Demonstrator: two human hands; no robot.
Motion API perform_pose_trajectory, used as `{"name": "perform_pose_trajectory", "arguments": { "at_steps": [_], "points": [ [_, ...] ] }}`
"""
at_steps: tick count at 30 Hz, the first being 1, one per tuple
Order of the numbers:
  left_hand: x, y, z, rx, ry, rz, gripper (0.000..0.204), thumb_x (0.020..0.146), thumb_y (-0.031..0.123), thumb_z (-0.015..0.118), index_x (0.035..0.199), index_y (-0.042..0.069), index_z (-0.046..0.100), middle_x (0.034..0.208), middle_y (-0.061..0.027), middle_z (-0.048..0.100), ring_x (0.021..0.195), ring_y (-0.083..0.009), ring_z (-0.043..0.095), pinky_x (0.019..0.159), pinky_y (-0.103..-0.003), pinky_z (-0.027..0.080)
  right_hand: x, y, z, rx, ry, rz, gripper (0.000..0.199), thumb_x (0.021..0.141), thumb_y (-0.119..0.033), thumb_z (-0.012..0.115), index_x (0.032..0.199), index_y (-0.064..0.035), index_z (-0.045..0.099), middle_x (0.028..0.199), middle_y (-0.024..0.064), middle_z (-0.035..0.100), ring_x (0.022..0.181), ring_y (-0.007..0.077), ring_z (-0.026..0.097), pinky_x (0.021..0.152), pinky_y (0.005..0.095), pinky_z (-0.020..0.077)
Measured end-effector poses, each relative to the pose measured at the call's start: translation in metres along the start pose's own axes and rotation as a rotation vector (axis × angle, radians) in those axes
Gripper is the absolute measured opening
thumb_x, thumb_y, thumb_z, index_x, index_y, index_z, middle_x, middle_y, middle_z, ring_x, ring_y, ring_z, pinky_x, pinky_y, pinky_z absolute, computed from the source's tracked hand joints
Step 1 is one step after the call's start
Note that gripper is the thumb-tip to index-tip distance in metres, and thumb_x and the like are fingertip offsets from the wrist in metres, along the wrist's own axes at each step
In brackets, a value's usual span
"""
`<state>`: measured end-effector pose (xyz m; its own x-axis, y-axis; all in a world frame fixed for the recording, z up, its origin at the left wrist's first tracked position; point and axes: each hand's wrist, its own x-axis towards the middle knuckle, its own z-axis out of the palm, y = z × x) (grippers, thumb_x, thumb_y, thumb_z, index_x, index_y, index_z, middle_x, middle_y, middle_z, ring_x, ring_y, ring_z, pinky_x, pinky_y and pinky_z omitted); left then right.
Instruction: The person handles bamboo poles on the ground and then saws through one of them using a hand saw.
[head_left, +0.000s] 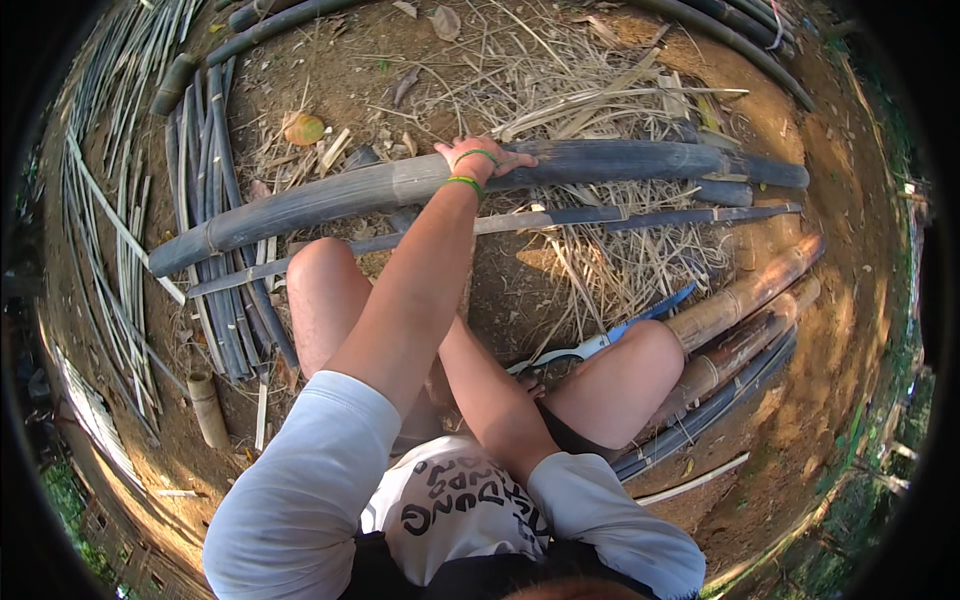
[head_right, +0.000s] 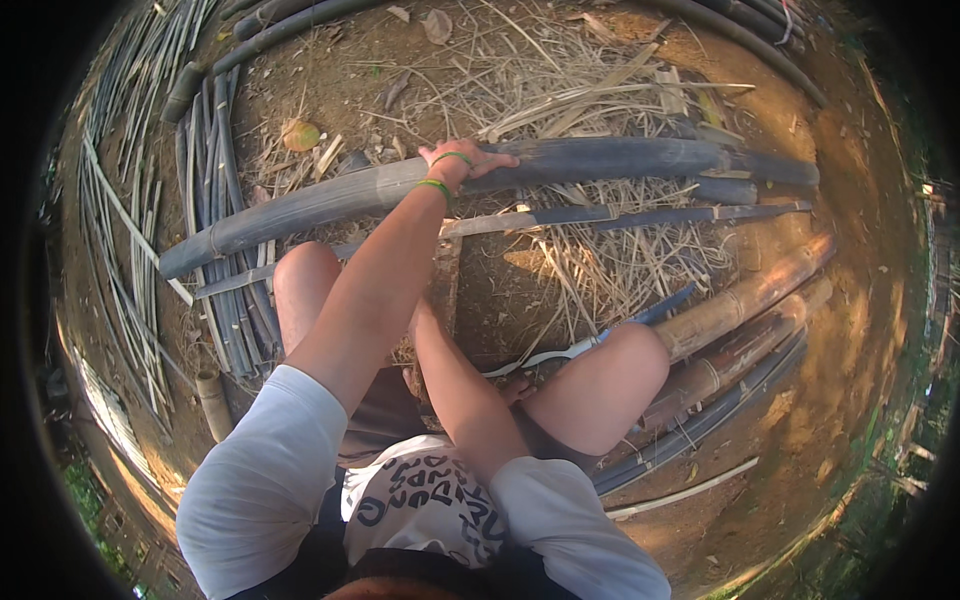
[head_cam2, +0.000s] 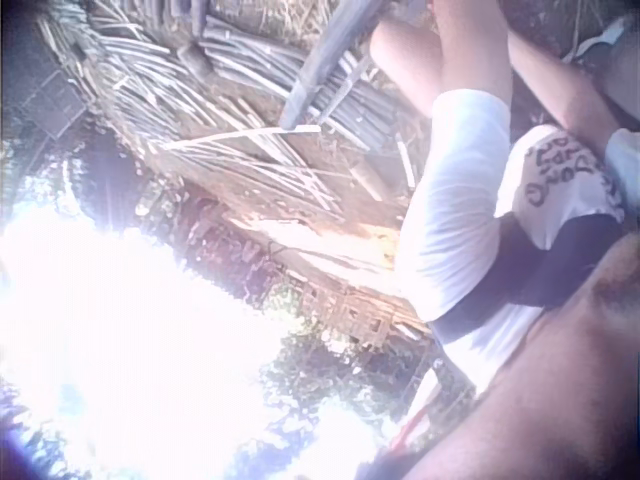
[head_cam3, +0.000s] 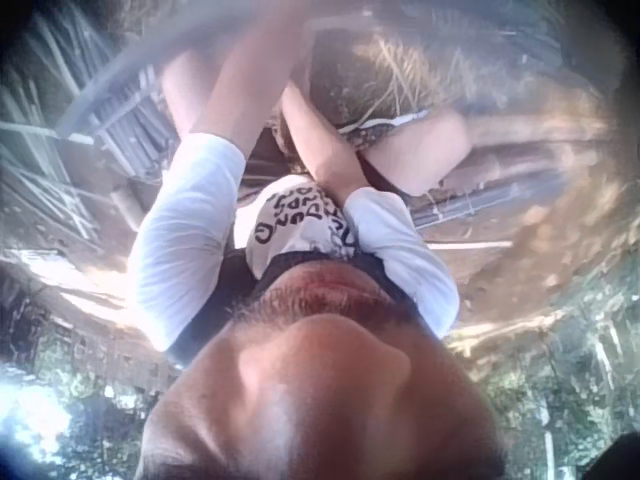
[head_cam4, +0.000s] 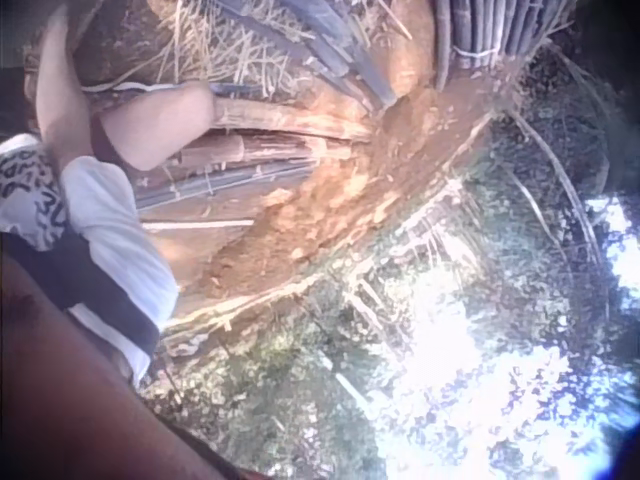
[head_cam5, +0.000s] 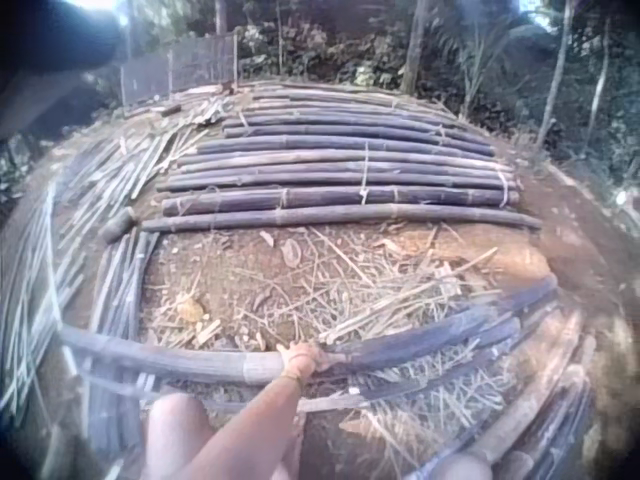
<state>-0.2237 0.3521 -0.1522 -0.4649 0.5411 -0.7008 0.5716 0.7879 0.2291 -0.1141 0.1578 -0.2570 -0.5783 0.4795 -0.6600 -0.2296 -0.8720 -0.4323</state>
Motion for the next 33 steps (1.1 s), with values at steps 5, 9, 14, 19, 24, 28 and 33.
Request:
{"name": "perform_pose_trajectory", "arguments": {
  "at_steps": [5,9,14,19,24,28,33],
  "points": [
    [0.002,0.021,-0.001,0.074,-0.003,0.012,0.107,0.066,0.091,0.052,0.141,0.015,0.054,0.152,-0.0134,0.043,0.144,-0.0346,0.033,0.117,-0.064,0.013,0.017,0.0,-0.042,-0.253,0.161,-0.23,0.038,0.103,-0.039,0.049,0.115,-0.0038,0.051,0.111,0.0123,0.06,0.082,0.0197,0.065,0.071,0.0354,0.0555],
    [0.008,0.004,0.005,0.059,0.033,-0.009,0.108,0.064,0.091,0.052,0.14,0.014,0.055,0.149,-0.0134,0.046,0.143,-0.0353,0.034,0.116,-0.066,0.013,-0.007,-0.06,-0.036,-0.149,0.481,-0.372,0.033,0.103,-0.036,0.049,0.117,-0.0054,0.048,0.105,0.0091,0.058,0.081,0.0194,0.063,0.072,0.0342,0.0545],
    [-0.001,0.014,0.009,0.071,0.081,0.034,0.107,0.066,0.091,0.05,0.138,0.012,0.056,0.148,-0.0146,0.048,0.143,-0.035,0.035,0.115,-0.067,0.013,0.001,-0.123,-0.104,-0.16,0.763,-0.393,0.03,0.104,-0.033,0.048,0.117,-0.0063,0.049,0.102,0.0081,0.059,0.081,0.0191,0.062,0.071,0.0358,0.0544],
    [0.006,0.003,0.017,0.078,0.177,0.026,0.107,0.067,0.092,0.047,0.139,0.013,0.055,0.149,-0.0135,0.047,0.143,-0.0343,0.034,0.115,-0.068,0.009,0.001,-0.138,-0.122,-0.298,0.593,-0.207,0.029,0.103,-0.036,0.05,0.112,-0.0083,0.053,0.094,0.005,0.061,0.082,0.0164,0.062,0.074,0.0367,0.0526],
    [-0.003,0.01,0.02,0.048,0.221,0.107,0.099,0.071,0.087,0.051,0.14,0.017,0.054,0.147,-0.0148,0.048,0.144,-0.0339,0.031,0.113,-0.071,-0.001,0.006,-0.138,-0.143,-0.378,0.496,-0.195,0.029,0.102,-0.039,0.05,0.112,-0.0121,0.055,0.093,0.0008,0.062,0.082,0.0145,0.062,0.074,0.0358,0.0508],
    [-0.004,0.021,0.032,0.089,0.352,0.091,0.081,0.077,0.075,0.057,0.139,0.024,0.053,0.145,-0.0116,0.048,0.143,-0.0319,0.034,0.112,-0.073,-0.002,0.008,-0.138,-0.145,-0.396,0.472,-0.135,0.029,0.102,-0.041,0.05,0.111,-0.0138,0.055,0.094,-0.0012,0.063,0.084,0.0138,0.062,0.077,0.038,0.0493],
    [-0.006,0.028,0.053,-0.057,0.443,0.039,0.081,0.078,0.077,0.054,0.139,0.023,0.051,0.145,-0.0125,0.047,0.143,-0.0299,0.032,0.115,-0.069,0.004,0.005,-0.139,-0.139,-0.402,0.495,-0.117,0.034,0.103,-0.043,0.048,0.116,-0.0126,0.053,0.096,0.0026,0.064,0.089,0.0171,0.064,0.076,0.0399,0.0501]
  ]
}}
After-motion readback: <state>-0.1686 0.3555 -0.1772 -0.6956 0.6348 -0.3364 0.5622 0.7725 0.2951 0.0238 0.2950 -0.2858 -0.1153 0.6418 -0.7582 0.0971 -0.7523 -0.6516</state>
